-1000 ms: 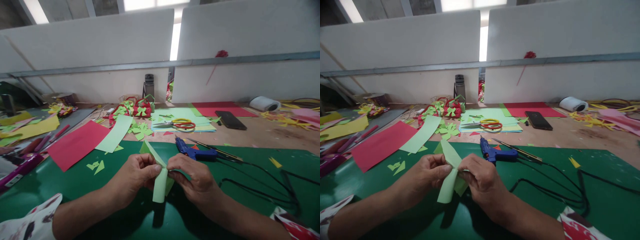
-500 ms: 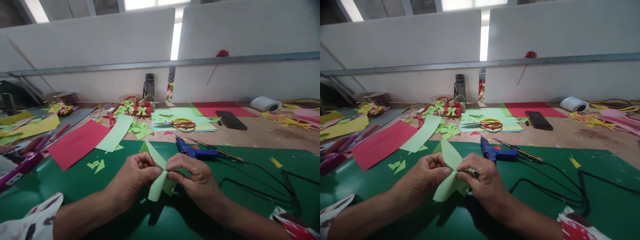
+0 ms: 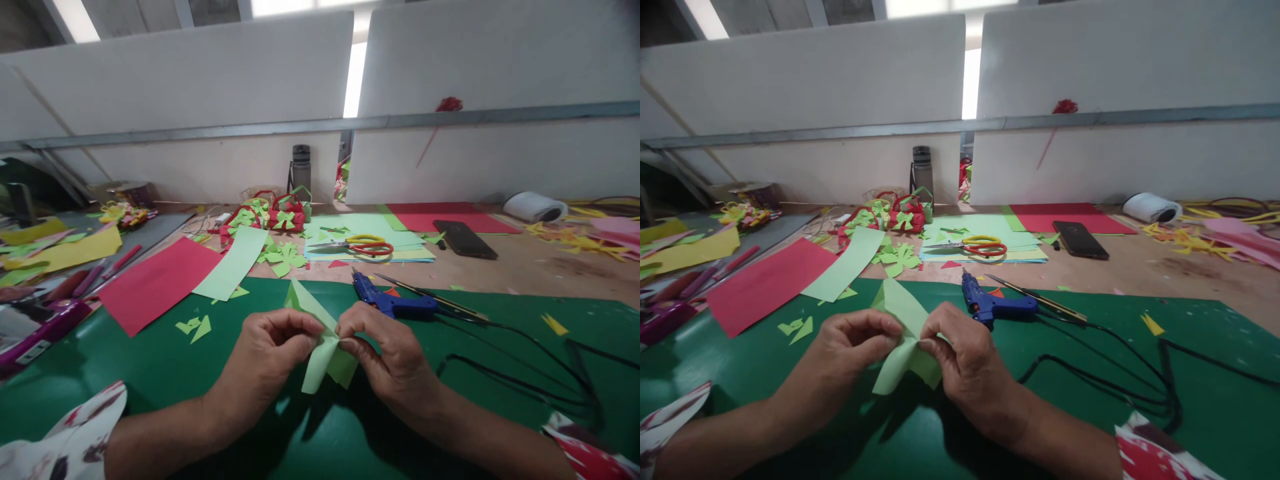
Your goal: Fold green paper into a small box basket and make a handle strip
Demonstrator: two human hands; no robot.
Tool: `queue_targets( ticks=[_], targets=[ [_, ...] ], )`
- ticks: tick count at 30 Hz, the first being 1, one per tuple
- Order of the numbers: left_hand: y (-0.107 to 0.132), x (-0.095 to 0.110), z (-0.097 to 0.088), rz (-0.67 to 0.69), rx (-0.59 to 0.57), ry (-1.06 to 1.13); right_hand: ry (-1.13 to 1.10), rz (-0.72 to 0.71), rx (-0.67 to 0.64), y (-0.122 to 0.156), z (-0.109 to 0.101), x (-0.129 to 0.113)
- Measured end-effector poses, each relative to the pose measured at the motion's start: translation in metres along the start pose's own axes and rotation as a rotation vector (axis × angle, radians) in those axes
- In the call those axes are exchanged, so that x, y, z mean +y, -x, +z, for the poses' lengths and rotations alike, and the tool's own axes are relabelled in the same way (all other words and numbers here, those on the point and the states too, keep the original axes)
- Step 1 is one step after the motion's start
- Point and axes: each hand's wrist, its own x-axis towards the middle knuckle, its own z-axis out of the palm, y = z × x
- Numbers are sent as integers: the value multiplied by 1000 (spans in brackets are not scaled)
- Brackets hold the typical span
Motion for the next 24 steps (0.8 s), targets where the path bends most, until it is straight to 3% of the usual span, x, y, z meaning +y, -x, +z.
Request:
queue_targets(
  ticks=[11, 20, 24],
  targets=[
    [6, -7, -9, 340, -97, -334, 9, 3, 1, -1, 2, 3],
    [3, -11, -8, 503, 9, -519, 0, -33, -15, 1, 4, 1],
    [1, -16, -11, 725, -2, -529, 5, -34, -13, 0, 4, 1]
  ],
)
